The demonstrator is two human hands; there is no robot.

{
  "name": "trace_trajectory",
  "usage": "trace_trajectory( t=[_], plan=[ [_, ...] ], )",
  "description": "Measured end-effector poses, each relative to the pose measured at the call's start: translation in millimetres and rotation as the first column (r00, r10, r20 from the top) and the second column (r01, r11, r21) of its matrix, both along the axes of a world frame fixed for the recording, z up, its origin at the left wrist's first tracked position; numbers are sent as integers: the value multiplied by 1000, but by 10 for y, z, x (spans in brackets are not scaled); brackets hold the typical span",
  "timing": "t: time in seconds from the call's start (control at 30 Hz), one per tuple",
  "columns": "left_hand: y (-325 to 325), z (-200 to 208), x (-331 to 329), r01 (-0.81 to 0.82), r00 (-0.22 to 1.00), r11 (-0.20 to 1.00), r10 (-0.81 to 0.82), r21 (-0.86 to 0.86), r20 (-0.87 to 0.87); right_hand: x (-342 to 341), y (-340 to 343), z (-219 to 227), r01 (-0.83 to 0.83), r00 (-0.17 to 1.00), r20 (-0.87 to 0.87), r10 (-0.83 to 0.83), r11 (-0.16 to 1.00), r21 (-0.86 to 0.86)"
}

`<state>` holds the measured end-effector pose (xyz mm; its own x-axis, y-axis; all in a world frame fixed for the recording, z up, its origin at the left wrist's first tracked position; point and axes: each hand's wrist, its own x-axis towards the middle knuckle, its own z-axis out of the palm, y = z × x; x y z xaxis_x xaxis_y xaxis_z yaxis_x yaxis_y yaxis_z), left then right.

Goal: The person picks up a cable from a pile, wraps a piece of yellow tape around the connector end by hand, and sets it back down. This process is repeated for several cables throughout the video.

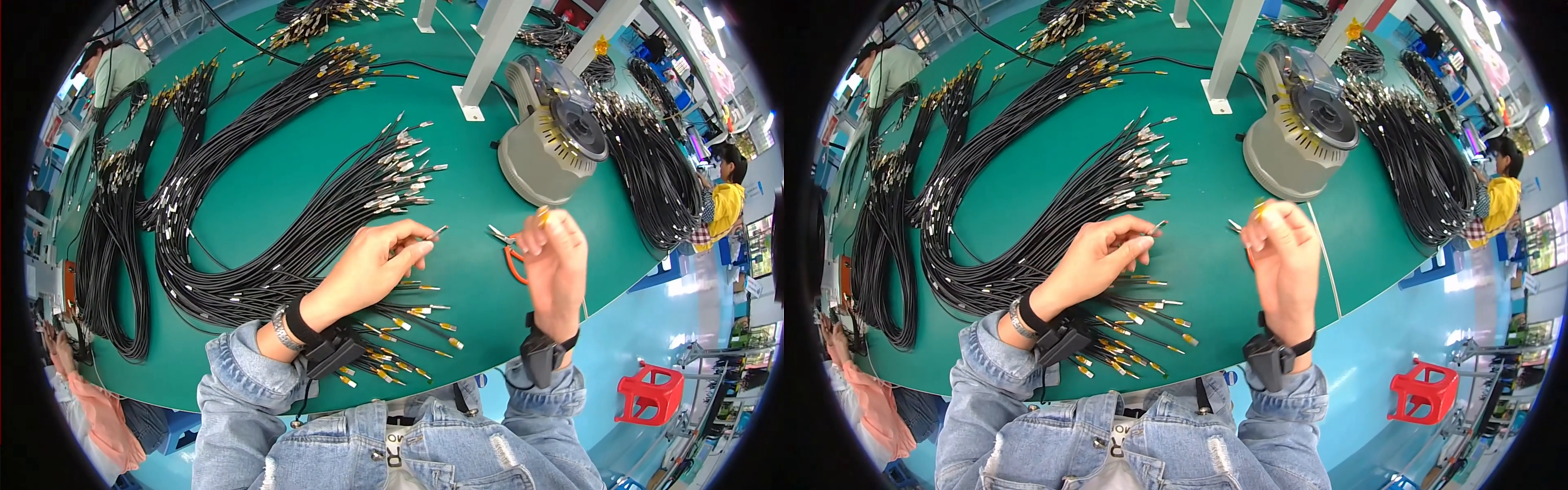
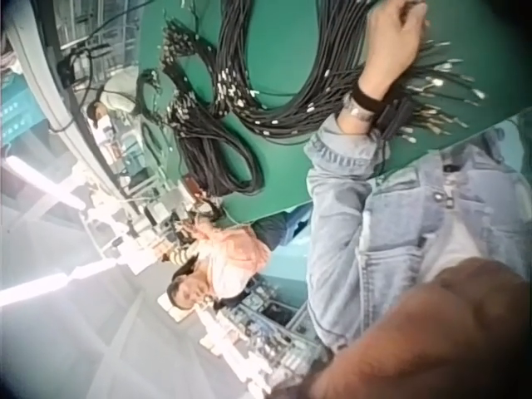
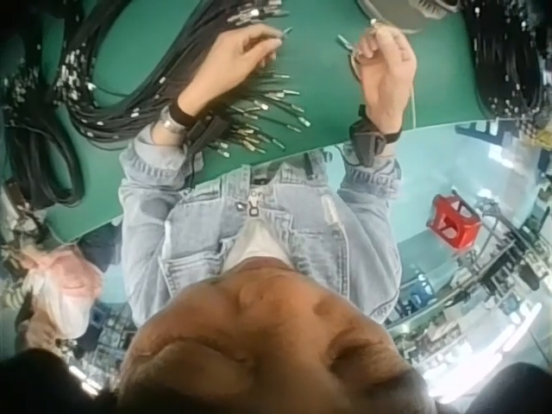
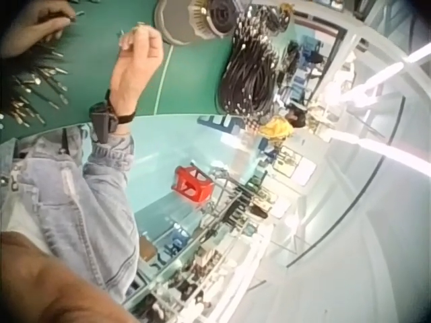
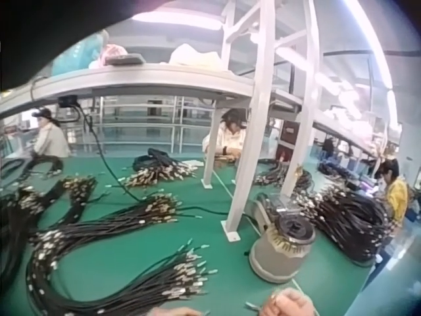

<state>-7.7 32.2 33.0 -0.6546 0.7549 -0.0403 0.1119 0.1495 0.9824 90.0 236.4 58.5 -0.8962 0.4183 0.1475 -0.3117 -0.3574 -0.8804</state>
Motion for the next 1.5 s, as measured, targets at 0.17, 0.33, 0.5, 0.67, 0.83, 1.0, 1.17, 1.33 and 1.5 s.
trace_trajectory(
  t=[0.17,0.33,0.5,0.67,0.83,1.0,1.17,1.33,1.5],
  plan=[
    [141,-62,122,-160,982,986,163,39,-91,138,-320,-220,39,993,111,-43,998,44],
    [130,-212,224,-203,882,977,213,70,-420,171,-547,-404,-28,977,212,0,991,128],
    [104,-248,282,-202,922,979,204,40,-328,174,-601,-564,-63,967,255,1,970,237],
    [99,-260,306,-217,959,976,219,28,-179,180,-589,-601,-68,967,255,-5,958,278],
    [94,-227,322,-225,945,974,223,21,-239,155,-616,-627,-31,969,243,-36,964,265],
    [101,-269,345,-219,927,972,234,81,-294,145,-623,-642,-28,965,258,-54,953,303],
    [83,-326,355,-236,918,968,251,85,-307,144,-627,-642,-24,961,267,-64,949,313],
    [63,-334,351,-207,896,977,212,55,-391,143,-622,-654,-28,961,270,-60,950,310],
    [64,-324,354,-193,884,979,205,71,-420,140,-622,-662,-23,962,265,-64,950,312]
  ],
)
